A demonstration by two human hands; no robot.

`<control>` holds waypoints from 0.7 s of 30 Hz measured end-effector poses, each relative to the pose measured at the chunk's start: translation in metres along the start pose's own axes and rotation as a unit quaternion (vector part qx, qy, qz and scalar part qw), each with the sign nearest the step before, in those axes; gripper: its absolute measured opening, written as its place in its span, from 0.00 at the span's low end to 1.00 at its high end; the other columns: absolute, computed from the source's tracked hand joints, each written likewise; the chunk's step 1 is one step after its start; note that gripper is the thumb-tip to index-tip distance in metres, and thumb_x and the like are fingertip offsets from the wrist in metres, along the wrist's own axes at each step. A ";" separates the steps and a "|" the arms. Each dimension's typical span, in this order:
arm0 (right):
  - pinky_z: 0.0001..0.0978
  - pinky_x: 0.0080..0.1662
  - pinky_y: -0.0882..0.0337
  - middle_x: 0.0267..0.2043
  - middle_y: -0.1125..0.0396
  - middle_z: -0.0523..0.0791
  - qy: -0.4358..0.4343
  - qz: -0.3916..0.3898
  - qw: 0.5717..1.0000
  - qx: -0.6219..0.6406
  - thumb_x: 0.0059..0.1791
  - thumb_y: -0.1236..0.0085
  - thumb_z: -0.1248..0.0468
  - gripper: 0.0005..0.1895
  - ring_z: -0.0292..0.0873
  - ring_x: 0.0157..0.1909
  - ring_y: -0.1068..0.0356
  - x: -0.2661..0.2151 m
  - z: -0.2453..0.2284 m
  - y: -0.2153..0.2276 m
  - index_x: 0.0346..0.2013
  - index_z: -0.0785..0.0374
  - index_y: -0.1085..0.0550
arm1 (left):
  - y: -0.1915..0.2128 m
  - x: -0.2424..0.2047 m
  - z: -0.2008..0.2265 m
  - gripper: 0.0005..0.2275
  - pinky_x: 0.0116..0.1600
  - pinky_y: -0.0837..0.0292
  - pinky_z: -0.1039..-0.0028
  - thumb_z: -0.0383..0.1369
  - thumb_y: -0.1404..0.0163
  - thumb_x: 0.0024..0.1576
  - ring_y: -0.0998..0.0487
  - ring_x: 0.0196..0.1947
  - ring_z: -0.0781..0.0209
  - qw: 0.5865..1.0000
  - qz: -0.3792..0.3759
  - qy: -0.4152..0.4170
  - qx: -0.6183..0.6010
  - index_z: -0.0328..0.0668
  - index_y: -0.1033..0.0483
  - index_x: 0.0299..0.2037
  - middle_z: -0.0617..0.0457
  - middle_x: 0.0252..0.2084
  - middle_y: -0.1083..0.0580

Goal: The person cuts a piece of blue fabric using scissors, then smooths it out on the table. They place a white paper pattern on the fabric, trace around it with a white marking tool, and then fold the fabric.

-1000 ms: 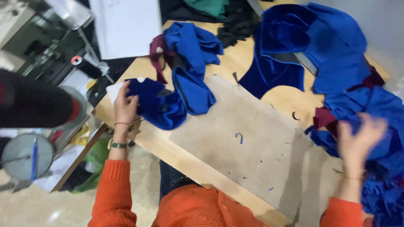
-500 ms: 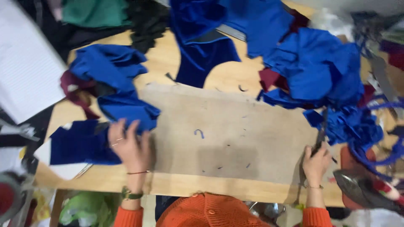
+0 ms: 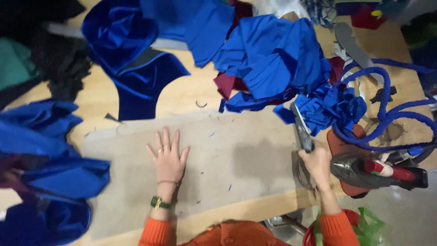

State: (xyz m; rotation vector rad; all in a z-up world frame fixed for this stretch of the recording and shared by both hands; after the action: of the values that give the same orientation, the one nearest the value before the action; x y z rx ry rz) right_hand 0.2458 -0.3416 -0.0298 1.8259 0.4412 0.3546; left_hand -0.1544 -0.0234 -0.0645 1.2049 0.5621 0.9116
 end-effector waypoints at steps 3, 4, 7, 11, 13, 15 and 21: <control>0.60 0.45 0.27 0.36 0.27 0.60 -0.040 -0.025 0.999 -0.009 0.38 0.36 0.56 0.25 0.67 0.44 0.25 -0.023 -0.016 0.024 0.46 0.64 0.24 | -0.005 0.001 0.000 0.29 0.74 0.64 0.37 0.60 0.71 0.63 0.55 0.78 0.49 0.999 -0.009 0.010 0.045 0.72 0.53 0.75 0.54 0.81 0.55; 0.60 0.45 0.27 0.36 0.27 0.60 -0.038 -0.025 0.999 -0.007 0.38 0.36 0.56 0.25 0.67 0.44 0.25 -0.019 -0.019 0.018 0.46 0.64 0.24 | -0.005 0.004 0.002 0.29 0.74 0.64 0.37 0.60 0.71 0.63 0.55 0.78 0.49 0.999 -0.008 0.011 0.046 0.72 0.53 0.75 0.54 0.81 0.55; 0.49 0.46 0.24 0.40 0.24 0.54 -0.040 -0.072 0.995 0.056 0.36 0.35 0.56 0.31 0.59 0.48 0.24 -0.008 -0.055 0.008 0.55 0.50 0.25 | -0.009 0.005 0.003 0.28 0.75 0.66 0.39 0.60 0.73 0.63 0.57 0.79 0.53 0.997 -0.021 0.041 0.068 0.76 0.54 0.75 0.59 0.81 0.56; 0.53 0.51 0.27 0.53 0.26 0.49 0.145 -0.228 0.961 0.065 0.46 0.40 0.53 0.31 0.59 0.52 0.26 0.031 -0.164 -0.010 0.64 0.41 0.31 | -0.013 0.004 0.003 0.28 0.76 0.69 0.41 0.62 0.75 0.63 0.58 0.79 0.55 0.996 -0.023 0.055 0.063 0.78 0.55 0.75 0.61 0.81 0.58; 0.55 0.56 0.30 0.61 0.29 0.45 0.236 -0.272 0.933 0.018 0.50 0.46 0.50 0.31 0.60 0.56 0.28 0.064 -0.194 -0.043 0.69 0.34 0.37 | -0.009 0.003 0.003 0.28 0.76 0.69 0.42 0.62 0.74 0.63 0.57 0.79 0.55 0.995 -0.022 0.069 0.072 0.78 0.53 0.74 0.61 0.81 0.56; 0.53 0.51 0.26 0.52 0.25 0.49 0.308 -0.226 0.924 -0.030 0.51 0.47 0.50 0.29 0.60 0.50 0.24 0.106 -0.213 -0.078 0.67 0.27 0.38 | -0.005 0.006 0.006 0.28 0.76 0.69 0.42 0.61 0.71 0.62 0.57 0.79 0.56 0.996 -0.021 0.058 0.064 0.77 0.51 0.74 0.62 0.81 0.55; 0.58 0.52 0.27 0.51 0.26 0.60 0.235 -0.216 0.947 -0.032 0.56 0.53 0.42 0.27 0.66 0.53 0.27 0.176 -0.197 -0.085 0.67 0.47 0.31 | -0.005 0.006 0.003 0.28 0.76 0.71 0.43 0.62 0.68 0.62 0.57 0.79 0.57 0.997 -0.015 0.061 0.042 0.78 0.48 0.73 0.63 0.80 0.53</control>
State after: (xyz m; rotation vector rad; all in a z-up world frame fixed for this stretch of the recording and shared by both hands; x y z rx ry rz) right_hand 0.3021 -0.0708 -0.0510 1.5193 1.1260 0.4920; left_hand -0.1469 -0.0203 -0.0674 1.2191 0.7198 0.9482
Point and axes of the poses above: each hand's wrist, its own x-axis towards the middle knuckle, its own y-axis out of the back of the hand, z = x × y, the point moved 5 cm from there along x, towards the middle knuckle
